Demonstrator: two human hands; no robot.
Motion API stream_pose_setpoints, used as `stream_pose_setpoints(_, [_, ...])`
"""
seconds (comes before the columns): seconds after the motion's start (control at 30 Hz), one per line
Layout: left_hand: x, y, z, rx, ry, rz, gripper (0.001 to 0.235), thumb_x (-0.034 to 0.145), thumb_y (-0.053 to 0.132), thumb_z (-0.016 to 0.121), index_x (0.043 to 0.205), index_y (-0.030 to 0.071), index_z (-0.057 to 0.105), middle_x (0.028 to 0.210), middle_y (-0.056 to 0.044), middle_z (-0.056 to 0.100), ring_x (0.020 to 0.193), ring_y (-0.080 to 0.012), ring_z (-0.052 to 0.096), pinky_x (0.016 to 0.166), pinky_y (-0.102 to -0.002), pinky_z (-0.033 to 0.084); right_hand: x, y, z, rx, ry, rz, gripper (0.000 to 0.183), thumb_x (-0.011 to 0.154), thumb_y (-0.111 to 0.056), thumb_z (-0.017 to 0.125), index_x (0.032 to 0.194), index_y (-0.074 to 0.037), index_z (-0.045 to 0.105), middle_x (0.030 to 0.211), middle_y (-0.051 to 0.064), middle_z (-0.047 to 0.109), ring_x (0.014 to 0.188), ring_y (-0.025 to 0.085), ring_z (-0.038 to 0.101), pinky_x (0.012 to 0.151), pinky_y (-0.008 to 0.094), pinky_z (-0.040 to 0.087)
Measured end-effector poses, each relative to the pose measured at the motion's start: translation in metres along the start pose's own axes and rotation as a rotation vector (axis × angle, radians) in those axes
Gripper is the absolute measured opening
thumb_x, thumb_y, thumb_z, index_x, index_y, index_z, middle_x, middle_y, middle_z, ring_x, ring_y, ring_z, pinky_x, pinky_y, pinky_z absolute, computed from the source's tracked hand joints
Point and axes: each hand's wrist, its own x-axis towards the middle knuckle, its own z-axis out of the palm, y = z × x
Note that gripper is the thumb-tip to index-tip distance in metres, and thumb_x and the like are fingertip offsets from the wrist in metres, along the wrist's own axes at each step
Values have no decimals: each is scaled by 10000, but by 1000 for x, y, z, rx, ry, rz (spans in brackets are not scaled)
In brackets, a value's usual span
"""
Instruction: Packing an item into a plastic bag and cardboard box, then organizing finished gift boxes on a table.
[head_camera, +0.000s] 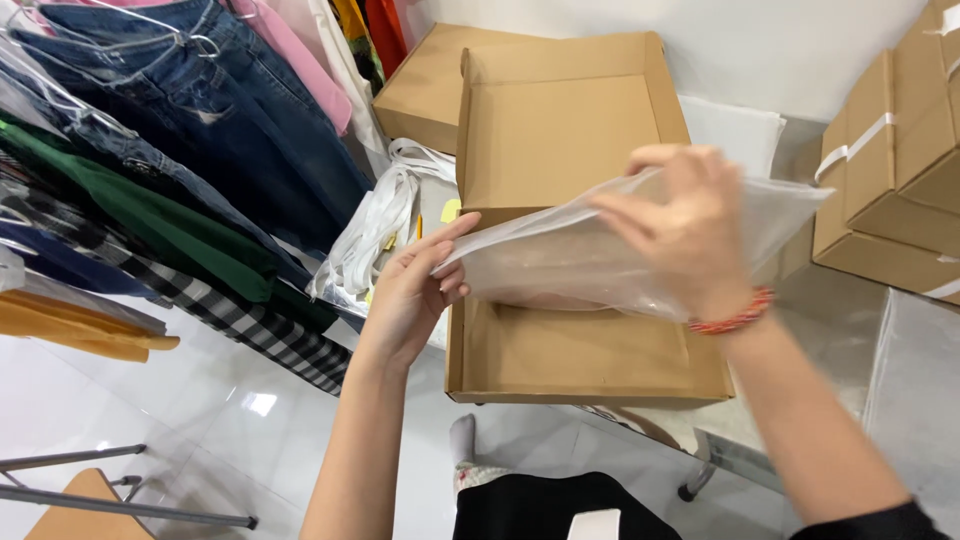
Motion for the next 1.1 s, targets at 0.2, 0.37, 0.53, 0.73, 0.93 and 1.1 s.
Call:
stream_pose_setpoints(0.2, [-2,4,-1,-83,71,-92,522,980,141,589,1472,-23,638,703,53,255,626,-91,339,660,-257,416,-67,81,-59,-361,-231,147,136,987,-462,938,1088,-418,860,1481,-26,708,1231,308,508,965,447,378])
stream_pose_setpoints(0.37, [-5,22,5,573,194,34,425,1042,189,566,1448,95,648,627,34,368,559,-123,416,664,-284,416,-100,100,-83,-238,-261,256,82,1044,-232,921,1101,-251,865,1317,-21,771,1097,250,634,968,413,461])
stream_pose_setpoints(0.53, [-4,36,36,1298,327,623,247,1083,283,639,1298,167,676,1066,-9,674,744,-175,566,754,-342,476,-78,61,-101,-79,-232,274,41,1027,-97,877,1037,-68,851,1158,64,803,966,243,670,927,355,559])
stream_pose_setpoints(0.73, [10,12,78,1443,-222,1042,367,913,204,851,1253,228,715,1409,-96,579,1236,-361,549,1024,-538,438,-79,25,-118,-35,-210,333,71,1054,-47,822,1066,-114,844,1186,40,795,988,238,677,946,365,551])
stream_pose_setpoints(0.93, [12,-14,56,1501,-333,1195,186,820,37,717,966,152,728,1232,-89,695,998,-319,651,896,-454,557,-97,-13,-142,53,-219,511,72,1034,-46,787,1053,-97,833,1221,66,788,1064,207,703,997,340,542])
stream_pose_setpoints(1.1, [-7,2,22,1790,-629,523,265,1051,279,578,830,161,665,918,0,738,795,-347,710,538,-545,514,-118,-39,-154,-62,-259,572,27,1016,-147,820,1036,-161,833,1260,7,767,1147,239,631,1070,378,498])
